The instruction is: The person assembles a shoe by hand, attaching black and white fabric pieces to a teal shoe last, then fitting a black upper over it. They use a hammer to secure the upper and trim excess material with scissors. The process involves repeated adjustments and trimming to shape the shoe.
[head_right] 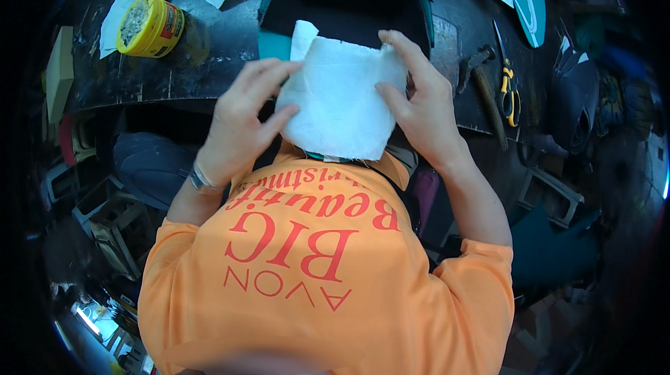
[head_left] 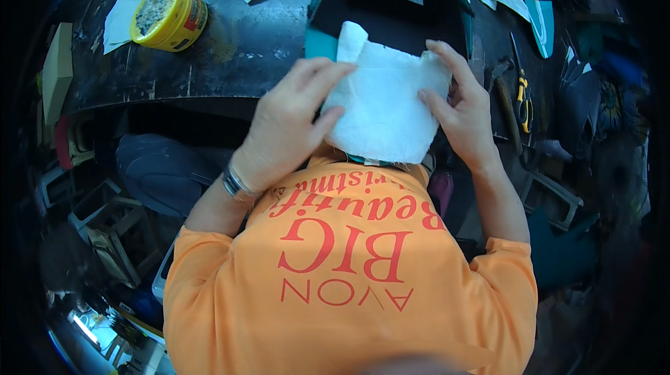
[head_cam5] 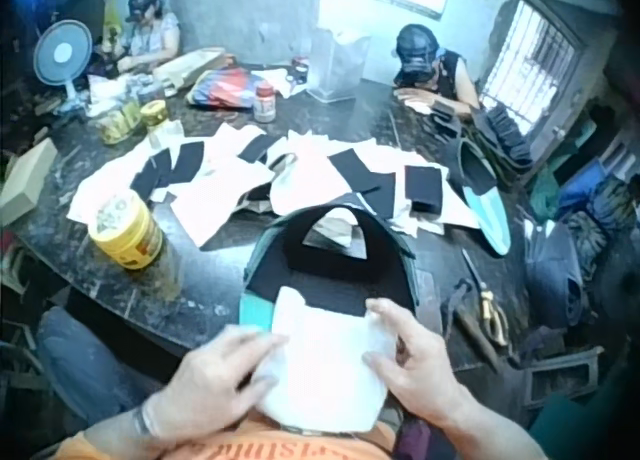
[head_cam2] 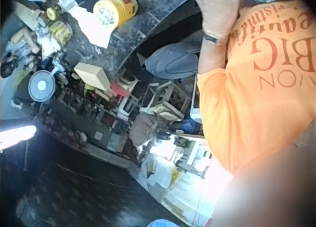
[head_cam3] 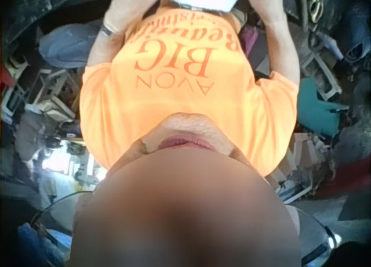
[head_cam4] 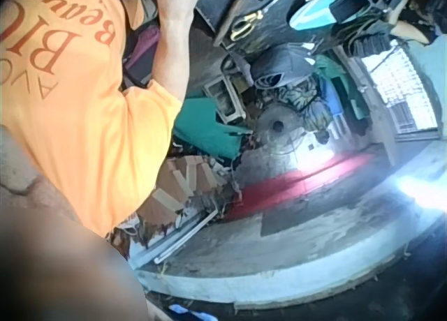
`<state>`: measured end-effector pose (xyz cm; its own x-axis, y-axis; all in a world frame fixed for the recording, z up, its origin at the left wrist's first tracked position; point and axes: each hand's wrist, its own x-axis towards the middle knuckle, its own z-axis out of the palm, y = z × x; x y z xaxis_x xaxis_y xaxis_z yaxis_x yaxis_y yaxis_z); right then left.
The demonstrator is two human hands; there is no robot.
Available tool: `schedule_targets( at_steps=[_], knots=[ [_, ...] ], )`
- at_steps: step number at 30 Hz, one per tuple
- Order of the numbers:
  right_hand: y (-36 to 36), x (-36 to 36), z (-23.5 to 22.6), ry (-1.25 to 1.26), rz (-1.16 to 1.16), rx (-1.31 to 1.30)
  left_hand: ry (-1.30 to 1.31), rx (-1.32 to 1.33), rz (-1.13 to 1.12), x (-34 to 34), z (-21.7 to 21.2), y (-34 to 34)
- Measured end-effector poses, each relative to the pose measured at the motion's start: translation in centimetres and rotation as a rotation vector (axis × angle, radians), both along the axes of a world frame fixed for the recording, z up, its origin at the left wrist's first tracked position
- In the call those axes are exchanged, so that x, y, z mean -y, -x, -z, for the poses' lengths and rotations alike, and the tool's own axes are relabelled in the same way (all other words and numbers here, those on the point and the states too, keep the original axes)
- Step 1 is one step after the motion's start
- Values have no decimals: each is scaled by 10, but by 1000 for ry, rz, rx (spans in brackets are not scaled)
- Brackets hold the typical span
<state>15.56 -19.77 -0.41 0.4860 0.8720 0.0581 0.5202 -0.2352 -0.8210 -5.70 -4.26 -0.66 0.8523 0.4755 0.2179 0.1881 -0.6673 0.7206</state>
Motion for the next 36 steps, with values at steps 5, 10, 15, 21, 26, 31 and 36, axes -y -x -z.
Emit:
schedule_targets(
  at_steps=[5, 10, 15, 21, 26, 31, 36],
  knots=[
    [2, 4, -2, 17, -82, 218, -96, 96, -26, 4, 10, -4],
    [2, 1, 0, 8, -49, 222, -34, 103, -114, -1, 9, -6],
    [2, 7, -2, -29, 90, 29, -32, 22, -112, -3, 9, -7],
    [-8, 17, 1, -116, -12, 385, -22, -10, -119, -2, 14, -7],
    [-7, 19, 8, -136, -37, 420, -20, 20, -124, -2, 12, -8],
    [-9, 17, 9, -139, -26, 454, -8, 11, -130, -3, 11, -7],
    [-14, 15, 14, -146, -29, 521, -82, 45, -109, -7, 21, -6]
  ],
)
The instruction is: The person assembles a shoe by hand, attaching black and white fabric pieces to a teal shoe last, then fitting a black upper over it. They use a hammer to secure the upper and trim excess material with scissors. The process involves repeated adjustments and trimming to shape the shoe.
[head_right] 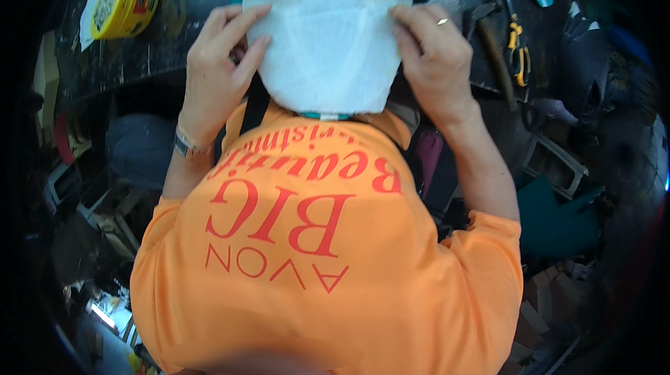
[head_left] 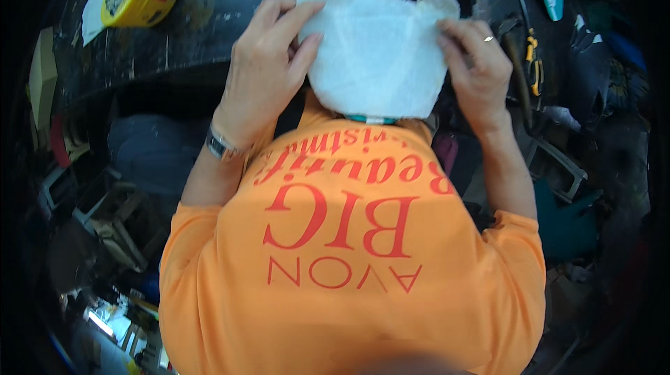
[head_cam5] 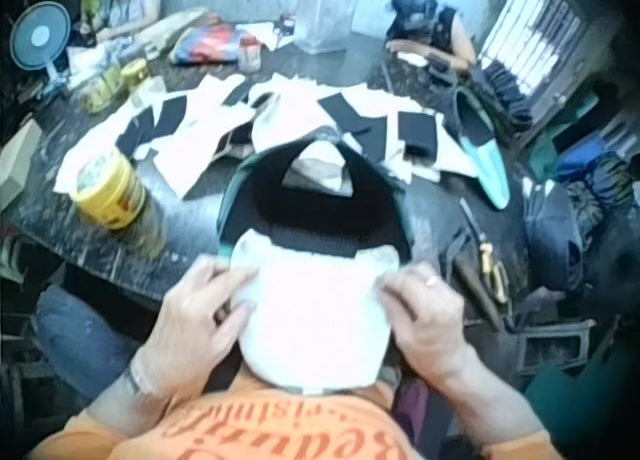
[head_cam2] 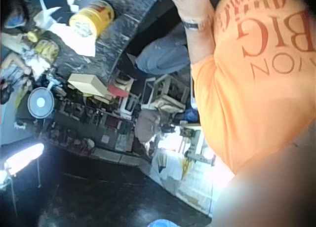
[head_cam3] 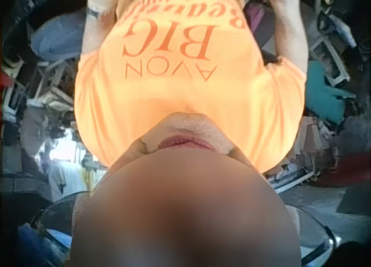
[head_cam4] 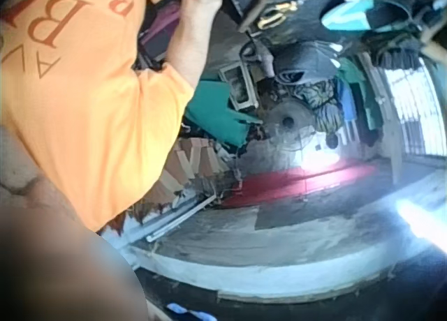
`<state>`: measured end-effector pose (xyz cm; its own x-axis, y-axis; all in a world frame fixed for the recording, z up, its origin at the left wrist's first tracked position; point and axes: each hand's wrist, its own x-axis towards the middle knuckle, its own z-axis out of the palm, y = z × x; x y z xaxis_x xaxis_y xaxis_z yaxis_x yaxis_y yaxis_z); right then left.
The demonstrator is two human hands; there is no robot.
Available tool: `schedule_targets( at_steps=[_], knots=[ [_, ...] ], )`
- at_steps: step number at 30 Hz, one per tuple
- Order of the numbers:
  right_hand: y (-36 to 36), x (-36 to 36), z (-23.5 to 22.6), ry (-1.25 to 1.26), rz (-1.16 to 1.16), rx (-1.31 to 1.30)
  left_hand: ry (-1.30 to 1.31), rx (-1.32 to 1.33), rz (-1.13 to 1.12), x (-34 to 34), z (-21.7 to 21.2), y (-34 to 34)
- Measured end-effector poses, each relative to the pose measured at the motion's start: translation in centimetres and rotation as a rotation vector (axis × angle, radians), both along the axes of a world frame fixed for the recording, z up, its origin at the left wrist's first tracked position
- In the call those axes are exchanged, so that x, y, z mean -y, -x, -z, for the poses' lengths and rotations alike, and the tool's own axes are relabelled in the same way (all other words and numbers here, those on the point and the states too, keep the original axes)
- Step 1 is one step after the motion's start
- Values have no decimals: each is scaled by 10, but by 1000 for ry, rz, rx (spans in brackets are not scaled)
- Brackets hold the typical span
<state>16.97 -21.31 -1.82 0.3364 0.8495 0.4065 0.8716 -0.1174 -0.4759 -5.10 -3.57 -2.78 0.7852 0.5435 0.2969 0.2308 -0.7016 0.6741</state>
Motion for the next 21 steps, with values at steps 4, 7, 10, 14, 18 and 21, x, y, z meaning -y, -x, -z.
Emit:
schedule_targets(
  at_steps=[4, 7, 10, 14, 18, 21],
  knots=[
    [0, 1, 5, -1, 0, -18, 12, -21, 15, 1, 1, 5],
    [0, 1, 6, 2, 15, -28, 31, -39, 12, 1, -1, 4],
    [1, 0, 4, 35, 34, -16, 53, -45, 5, 1, -4, 3],
    [2, -2, 0, 33, 30, -59, 102, -41, -11, 4, -7, 1],
    [4, -3, -2, 53, 41, -89, 113, -60, -16, 5, -8, 1],
    [4, -4, -1, 54, 42, -100, 152, -81, -19, 6, -9, 2]
  ],
)
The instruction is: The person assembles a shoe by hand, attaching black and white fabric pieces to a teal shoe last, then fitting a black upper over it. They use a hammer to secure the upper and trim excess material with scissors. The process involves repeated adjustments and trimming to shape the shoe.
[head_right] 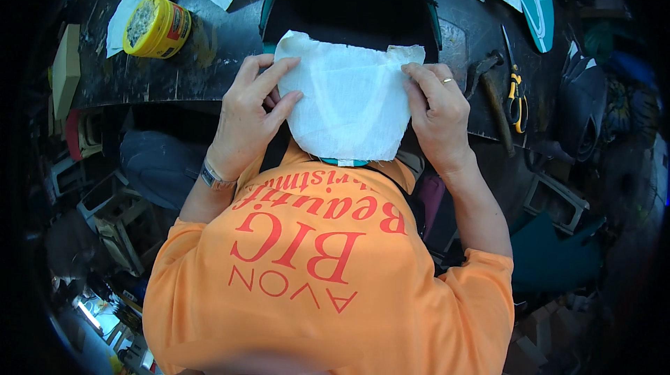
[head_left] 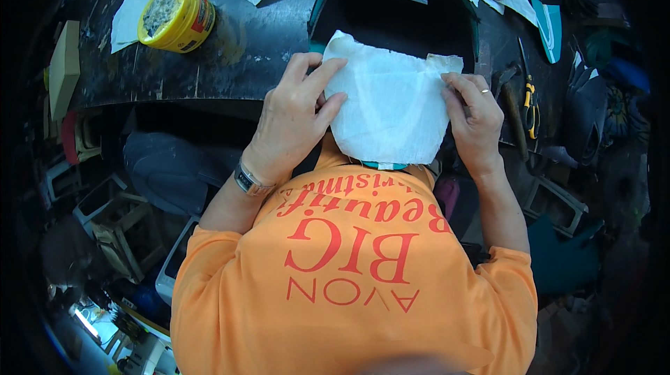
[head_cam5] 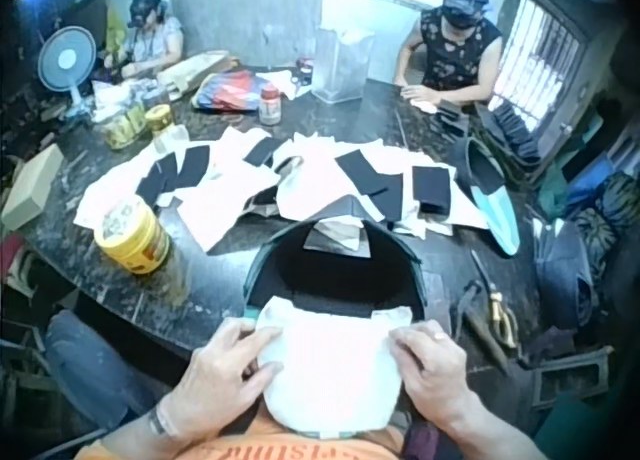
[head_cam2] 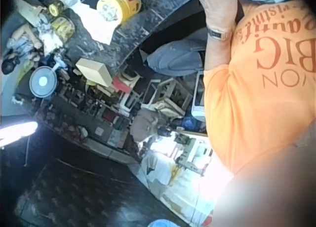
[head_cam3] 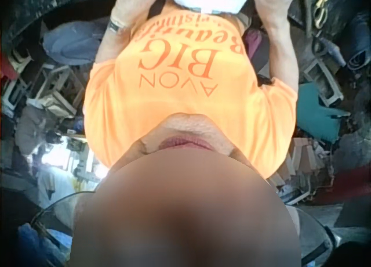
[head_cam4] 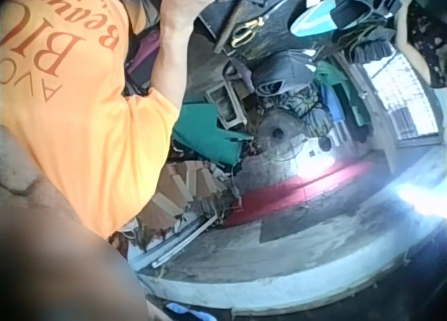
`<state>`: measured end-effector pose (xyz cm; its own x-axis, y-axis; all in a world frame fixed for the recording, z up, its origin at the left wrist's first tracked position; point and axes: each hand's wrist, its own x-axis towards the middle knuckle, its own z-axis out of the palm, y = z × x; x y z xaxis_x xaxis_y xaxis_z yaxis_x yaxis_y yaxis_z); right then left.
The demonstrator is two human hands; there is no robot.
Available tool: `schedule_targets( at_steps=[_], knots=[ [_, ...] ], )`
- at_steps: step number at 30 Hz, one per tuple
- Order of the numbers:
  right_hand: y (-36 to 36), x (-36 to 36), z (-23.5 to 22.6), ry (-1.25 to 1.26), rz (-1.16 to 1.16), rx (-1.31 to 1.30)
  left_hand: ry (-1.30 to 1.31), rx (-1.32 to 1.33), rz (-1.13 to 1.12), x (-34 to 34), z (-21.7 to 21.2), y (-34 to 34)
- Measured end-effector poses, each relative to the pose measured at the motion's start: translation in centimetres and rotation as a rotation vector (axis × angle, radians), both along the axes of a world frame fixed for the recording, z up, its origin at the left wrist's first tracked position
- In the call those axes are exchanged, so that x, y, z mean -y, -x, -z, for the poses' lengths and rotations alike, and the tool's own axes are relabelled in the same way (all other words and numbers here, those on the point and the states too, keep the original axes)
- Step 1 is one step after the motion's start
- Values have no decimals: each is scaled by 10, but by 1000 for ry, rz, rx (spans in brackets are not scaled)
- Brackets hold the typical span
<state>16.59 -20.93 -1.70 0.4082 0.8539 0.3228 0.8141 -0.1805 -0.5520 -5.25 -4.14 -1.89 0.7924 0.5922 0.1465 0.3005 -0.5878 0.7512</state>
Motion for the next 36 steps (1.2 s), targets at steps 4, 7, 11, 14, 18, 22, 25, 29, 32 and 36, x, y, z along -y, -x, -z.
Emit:
schedule_targets(
  at_steps=[4, 7, 11, 14, 18, 22, 25, 29, 32, 36],
  knots=[
    [-1, 0, 1, -21, -2, -28, 5, 7, -13, 0, 0, -2],
    [-1, 0, 0, -14, -1, -30, -7, -22, 5, 0, 0, -2],
    [0, -1, -1, -8, 10, -32, -92, -116, 22, -1, -2, -1],
    [-1, -2, -1, -19, 3, -30, -137, -134, 30, 0, -3, -1],
    [-3, -3, 0, -42, -17, -17, -165, -120, 38, 0, -3, -1],
    [-5, -2, 1, -51, -21, -25, -207, -158, 58, -1, -6, -1],
    [-5, -2, 3, -37, 5, -47, -259, -181, 59, -1, -11, -4],
    [-6, -2, 4, -32, 0, -15, -506, -235, 56, -2, -21, -7],
    [-6, -2, 4, -28, 6, -4, -648, -161, 98, -6, -28, -12],
    [-6, -3, 5, -29, 5, 0, -707, -216, 292, -3, -31, -25]
  ],
)
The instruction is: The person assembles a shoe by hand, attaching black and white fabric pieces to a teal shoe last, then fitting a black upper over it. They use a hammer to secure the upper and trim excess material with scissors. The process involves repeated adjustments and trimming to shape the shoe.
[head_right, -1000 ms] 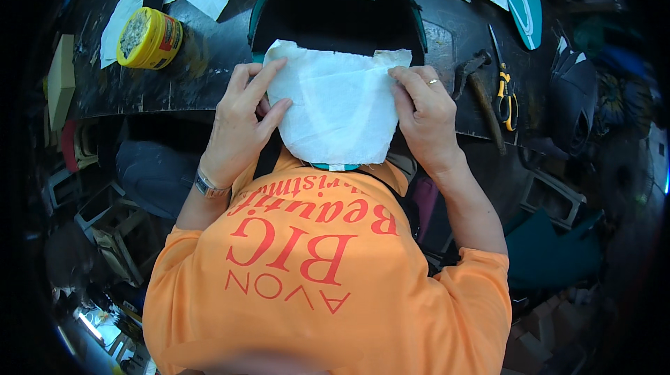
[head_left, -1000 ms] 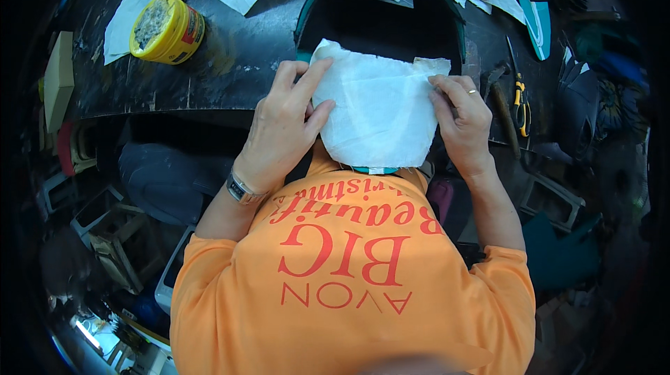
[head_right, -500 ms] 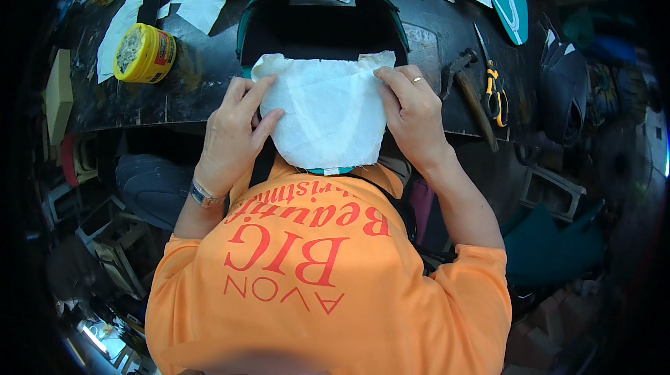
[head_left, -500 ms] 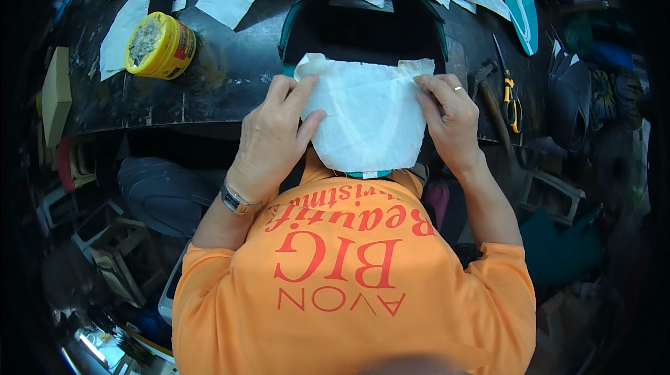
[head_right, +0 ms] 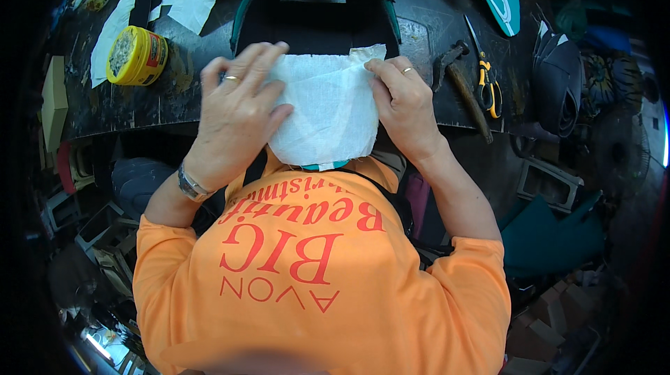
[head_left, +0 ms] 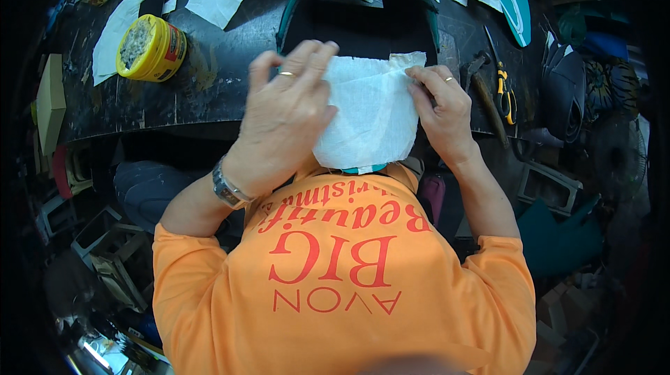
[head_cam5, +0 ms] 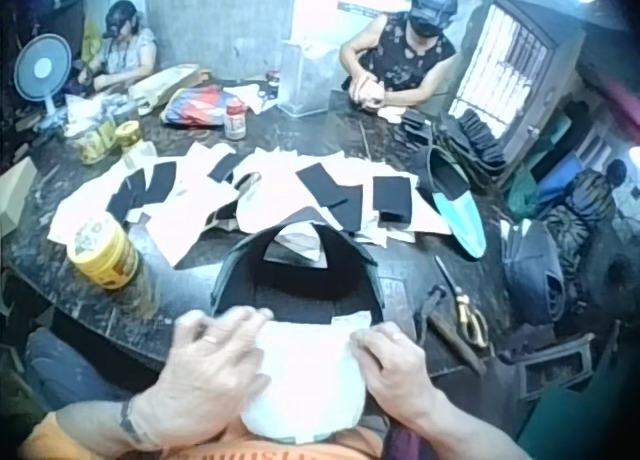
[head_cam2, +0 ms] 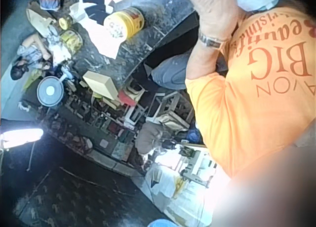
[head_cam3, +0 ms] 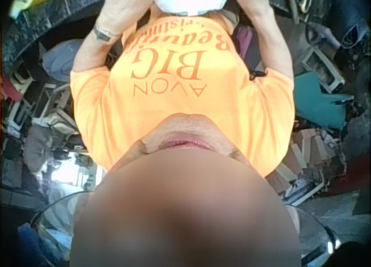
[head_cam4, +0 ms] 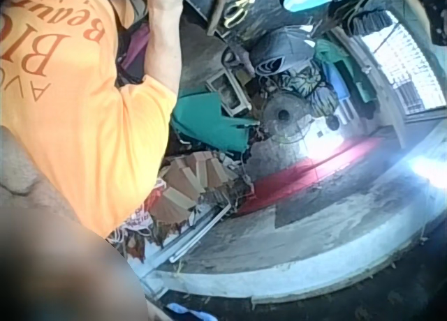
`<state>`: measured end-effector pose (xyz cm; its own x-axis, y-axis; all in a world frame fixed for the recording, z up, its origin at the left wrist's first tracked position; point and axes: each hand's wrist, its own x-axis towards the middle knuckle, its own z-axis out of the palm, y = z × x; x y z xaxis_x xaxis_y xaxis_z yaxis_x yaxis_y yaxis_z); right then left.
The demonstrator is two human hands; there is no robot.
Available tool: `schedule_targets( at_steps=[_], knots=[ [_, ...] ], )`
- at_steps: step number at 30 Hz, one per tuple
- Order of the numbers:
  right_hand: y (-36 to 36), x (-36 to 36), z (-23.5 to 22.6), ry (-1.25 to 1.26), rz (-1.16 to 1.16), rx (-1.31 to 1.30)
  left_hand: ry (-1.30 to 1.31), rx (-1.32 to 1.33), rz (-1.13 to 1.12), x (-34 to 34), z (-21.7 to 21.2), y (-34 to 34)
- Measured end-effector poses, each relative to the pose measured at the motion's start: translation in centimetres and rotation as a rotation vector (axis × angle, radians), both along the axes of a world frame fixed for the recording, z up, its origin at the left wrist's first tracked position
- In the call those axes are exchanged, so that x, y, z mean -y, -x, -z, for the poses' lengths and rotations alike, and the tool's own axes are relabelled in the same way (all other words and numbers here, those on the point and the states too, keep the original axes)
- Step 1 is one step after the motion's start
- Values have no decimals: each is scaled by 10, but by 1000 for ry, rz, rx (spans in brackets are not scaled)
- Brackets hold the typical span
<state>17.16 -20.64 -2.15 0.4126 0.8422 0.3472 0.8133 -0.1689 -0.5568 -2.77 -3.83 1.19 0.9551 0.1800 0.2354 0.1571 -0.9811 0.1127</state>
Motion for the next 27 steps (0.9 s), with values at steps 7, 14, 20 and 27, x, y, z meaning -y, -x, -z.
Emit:
schedule_targets(
  at_steps=[7, 14, 20, 27],
  knots=[
    [1, -1, -3, -25, -5, -62, 200, -43, 131, 12, 33, -43],
    [4, 1, -7, -100, -187, 48, 307, -2, 99, 16, 56, -46],
    [7, 0, -3, -94, -189, 33, 179, -63, 11, 26, 59, -46],
    [0, 3, -3, -111, -60, -72, 197, -55, -13, 28, 59, -46]
  ],
)
